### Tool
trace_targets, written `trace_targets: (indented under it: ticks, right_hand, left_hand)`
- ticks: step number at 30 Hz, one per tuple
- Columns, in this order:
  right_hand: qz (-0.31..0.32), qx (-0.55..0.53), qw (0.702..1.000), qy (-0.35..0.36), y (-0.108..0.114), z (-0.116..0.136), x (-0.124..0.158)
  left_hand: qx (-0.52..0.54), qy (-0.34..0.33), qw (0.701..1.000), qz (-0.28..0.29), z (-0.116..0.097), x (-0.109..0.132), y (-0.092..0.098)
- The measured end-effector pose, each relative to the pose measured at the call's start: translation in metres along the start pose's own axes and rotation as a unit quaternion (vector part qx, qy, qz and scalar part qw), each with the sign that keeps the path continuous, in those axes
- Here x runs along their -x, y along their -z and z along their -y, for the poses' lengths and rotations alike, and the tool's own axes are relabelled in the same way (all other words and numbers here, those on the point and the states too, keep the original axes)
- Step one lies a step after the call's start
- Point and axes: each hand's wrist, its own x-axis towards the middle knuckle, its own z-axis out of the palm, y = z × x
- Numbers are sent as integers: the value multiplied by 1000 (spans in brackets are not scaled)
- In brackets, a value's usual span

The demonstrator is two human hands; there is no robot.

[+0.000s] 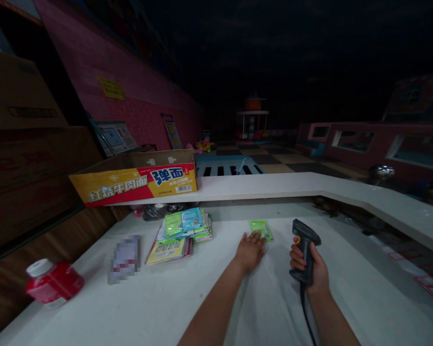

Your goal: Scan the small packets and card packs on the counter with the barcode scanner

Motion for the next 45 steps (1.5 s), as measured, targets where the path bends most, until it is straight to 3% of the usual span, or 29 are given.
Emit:
trace_targets:
  ticks: [4,8,12,16,18,21,24,26,33,37,41,43,45]
  right_hand:
    - [-4,-9,1000,18,-2,3,2]
    - [-15,-1,1000,-11,-3,0,2]
    - [1,11,998,-65,1,-7,3]
    - [28,54,989,-135,5,-17,4]
    - [40,80,983,-157,7,-22,4]
    - [44,109,979,-165,9,-26,5]
    - [36,116,979,-165,11,-27,6]
    - [27,114,980,-162,12,-27,6]
    - [13,99,983,-157,15,-29,3]
    - [0,97,984,-152,14,-30,3]
    - [-1,92,985,-145,12,-30,2]
    - [-1,94,985,-141,11,-30,1]
    - [-2,103,985,-137,8,-30,1]
  left_hand:
    - [10,2,1000,-2,-8,-22,-6]
    - [35,1,999,-11,-12,-22,-2]
    - [37,22,997,-64,-2,3,19]
    - [-10,108,980,-167,21,46,64]
    - [-61,191,956,-216,35,68,92]
    - [-140,348,882,-285,53,92,128]
    - [-178,460,815,-304,67,100,148]
    - [-182,487,800,-299,73,98,153]
    - [-174,520,786,-285,77,88,155]
    - [-154,538,783,-271,79,85,165]
    - [-21,523,809,-266,87,83,177]
    - [61,481,818,-310,89,80,173]
    - [181,420,811,-364,86,75,157]
